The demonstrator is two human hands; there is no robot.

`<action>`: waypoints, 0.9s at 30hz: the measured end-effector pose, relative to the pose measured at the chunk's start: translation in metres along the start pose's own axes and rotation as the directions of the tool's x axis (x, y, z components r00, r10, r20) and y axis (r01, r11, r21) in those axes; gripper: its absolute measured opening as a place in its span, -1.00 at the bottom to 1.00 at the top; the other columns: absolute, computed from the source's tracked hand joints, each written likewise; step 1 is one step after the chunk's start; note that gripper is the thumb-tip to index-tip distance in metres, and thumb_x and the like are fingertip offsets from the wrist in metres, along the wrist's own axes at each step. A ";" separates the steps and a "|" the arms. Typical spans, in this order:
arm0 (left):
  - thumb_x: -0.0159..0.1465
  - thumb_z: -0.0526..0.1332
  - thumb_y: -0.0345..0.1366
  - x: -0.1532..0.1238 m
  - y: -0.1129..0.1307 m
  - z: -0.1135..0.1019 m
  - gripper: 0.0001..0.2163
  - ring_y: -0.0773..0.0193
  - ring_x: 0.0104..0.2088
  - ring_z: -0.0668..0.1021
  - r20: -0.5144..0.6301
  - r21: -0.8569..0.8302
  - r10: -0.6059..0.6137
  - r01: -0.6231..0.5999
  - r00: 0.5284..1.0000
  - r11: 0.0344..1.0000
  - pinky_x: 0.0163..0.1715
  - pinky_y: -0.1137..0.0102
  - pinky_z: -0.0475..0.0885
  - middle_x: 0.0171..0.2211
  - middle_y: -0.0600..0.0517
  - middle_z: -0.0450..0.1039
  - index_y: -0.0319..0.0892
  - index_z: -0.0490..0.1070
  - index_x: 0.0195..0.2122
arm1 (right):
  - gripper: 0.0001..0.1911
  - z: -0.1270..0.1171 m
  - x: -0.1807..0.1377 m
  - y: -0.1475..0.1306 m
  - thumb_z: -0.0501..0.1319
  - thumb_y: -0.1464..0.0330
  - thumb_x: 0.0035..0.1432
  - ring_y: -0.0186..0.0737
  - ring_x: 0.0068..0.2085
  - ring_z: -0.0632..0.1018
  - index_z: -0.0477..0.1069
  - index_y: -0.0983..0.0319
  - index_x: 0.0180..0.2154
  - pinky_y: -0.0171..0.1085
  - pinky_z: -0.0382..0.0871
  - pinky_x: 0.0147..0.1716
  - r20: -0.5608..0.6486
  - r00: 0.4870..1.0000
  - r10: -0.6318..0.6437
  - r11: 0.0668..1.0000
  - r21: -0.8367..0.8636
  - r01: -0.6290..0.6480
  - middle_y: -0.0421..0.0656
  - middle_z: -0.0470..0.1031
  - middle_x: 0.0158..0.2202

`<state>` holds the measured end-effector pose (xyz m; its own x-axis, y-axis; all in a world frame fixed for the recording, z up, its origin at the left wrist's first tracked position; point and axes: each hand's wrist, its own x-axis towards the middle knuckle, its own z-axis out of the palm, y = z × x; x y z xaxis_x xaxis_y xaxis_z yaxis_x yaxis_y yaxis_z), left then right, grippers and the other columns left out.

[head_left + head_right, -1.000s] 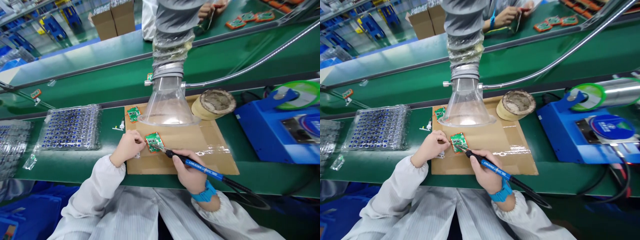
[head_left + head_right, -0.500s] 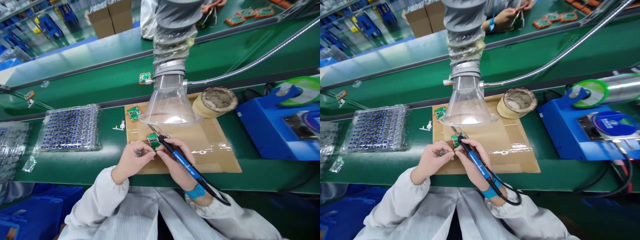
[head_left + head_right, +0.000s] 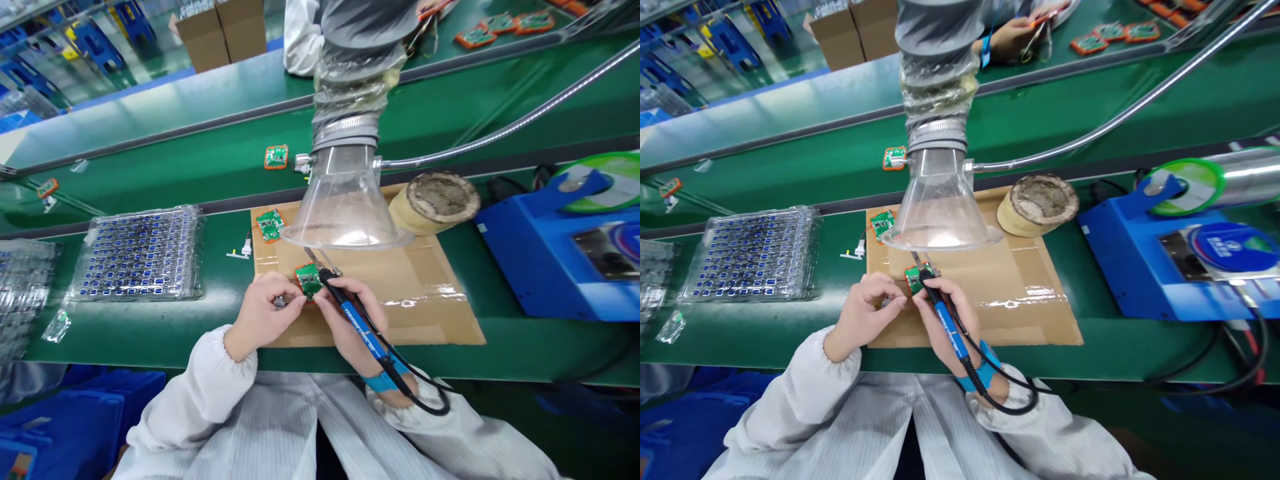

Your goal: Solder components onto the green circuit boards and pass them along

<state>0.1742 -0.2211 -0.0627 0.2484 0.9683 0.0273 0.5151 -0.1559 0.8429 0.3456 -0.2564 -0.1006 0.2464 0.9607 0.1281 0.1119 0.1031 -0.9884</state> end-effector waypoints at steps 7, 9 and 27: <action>0.20 0.35 -0.46 0.029 -0.022 -0.005 -0.83 0.18 -0.22 0.49 0.127 0.244 -0.028 -0.003 0.992 0.970 -0.11 0.23 0.33 -0.35 0.02 0.51 -0.16 0.51 -0.54 | -0.74 -0.027 0.005 0.006 0.40 0.23 0.20 -0.10 -0.13 0.69 0.57 0.10 -0.07 -0.14 0.61 -0.08 -0.083 0.990 -0.113 0.975 -0.203 0.094 -0.12 0.67 -0.13; 0.20 0.35 -0.45 0.033 -0.023 -0.005 -0.81 0.19 -0.24 0.47 0.152 0.248 -0.048 0.009 0.987 0.969 -0.12 0.23 0.33 -0.37 0.03 0.49 -0.16 0.50 -0.56 | -0.77 -0.037 0.002 0.009 0.37 0.22 0.22 -0.07 -0.13 0.69 0.58 0.11 -0.09 -0.12 0.61 -0.10 -0.071 0.984 -0.162 0.957 -0.253 0.139 -0.09 0.67 -0.14; 0.18 0.34 -0.45 0.042 -0.017 -0.003 -0.80 0.15 -0.23 0.46 0.194 0.264 -0.122 0.068 0.973 0.962 -0.11 0.21 0.34 -0.39 0.02 0.50 -0.15 0.49 -0.58 | -0.91 -0.038 -0.002 0.004 0.32 0.38 0.19 -0.18 -0.36 0.64 0.53 0.11 -0.22 -0.21 0.56 -0.34 0.076 0.962 -0.262 0.921 -0.279 0.273 -0.18 0.63 -0.34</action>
<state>0.1732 -0.1775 -0.0742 0.3379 0.9237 -0.1808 0.7292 -0.1355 0.6707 0.3816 -0.2679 -0.1015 0.1347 0.9167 0.3761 0.4384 0.2853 -0.8523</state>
